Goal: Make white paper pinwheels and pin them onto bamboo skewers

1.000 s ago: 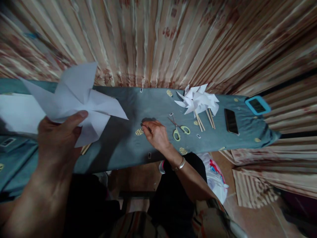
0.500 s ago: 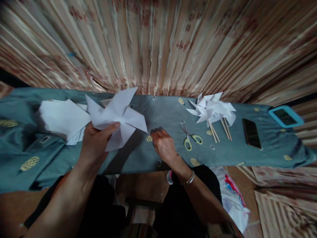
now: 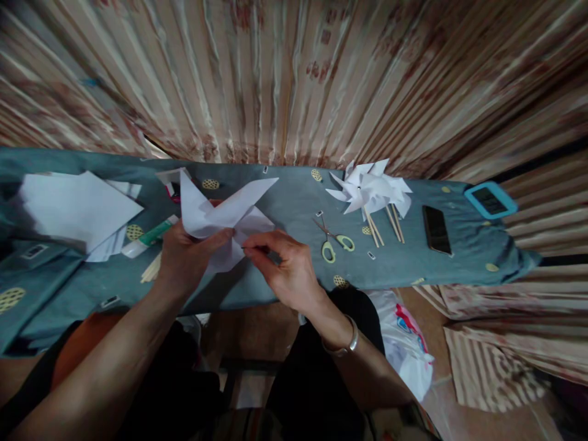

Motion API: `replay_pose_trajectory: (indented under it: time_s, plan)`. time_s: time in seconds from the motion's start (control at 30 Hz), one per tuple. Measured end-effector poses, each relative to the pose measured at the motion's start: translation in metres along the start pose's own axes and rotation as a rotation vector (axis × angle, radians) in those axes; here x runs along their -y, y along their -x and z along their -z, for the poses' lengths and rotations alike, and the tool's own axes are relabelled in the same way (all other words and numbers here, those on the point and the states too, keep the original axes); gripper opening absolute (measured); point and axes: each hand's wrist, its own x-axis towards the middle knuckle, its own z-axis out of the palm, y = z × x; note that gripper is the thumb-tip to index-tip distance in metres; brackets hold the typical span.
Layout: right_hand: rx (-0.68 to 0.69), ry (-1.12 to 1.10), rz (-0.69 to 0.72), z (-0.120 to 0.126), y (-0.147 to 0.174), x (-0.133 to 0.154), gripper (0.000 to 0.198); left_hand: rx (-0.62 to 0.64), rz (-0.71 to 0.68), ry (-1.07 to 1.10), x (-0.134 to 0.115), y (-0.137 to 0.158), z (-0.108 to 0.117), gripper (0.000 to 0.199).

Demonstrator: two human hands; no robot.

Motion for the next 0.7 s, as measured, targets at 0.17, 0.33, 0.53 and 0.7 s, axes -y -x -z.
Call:
replay_pose_trajectory:
  time_s: [0.17,0.33,0.53,0.7]
  plan:
    - [-0.027,0.196,0.174,-0.002,0.002,0.008,0.013,0.014,-0.027,-0.035,-0.003,0.007,-0.006,0.036]
    - [-0.091,0.343,0.224,0.000,0.004,0.010,0.007,0.041,-0.022,0.003,-0.005,0.010,-0.006,0.034]
    - [-0.041,0.282,0.137,-0.003,0.001,0.002,0.009,0.090,-0.033,0.046,-0.003,0.012,-0.006,0.037]
    - [-0.022,0.292,0.113,-0.003,0.001,-0.003,0.009,0.103,-0.027,0.096,-0.003,0.013,-0.007,0.038]
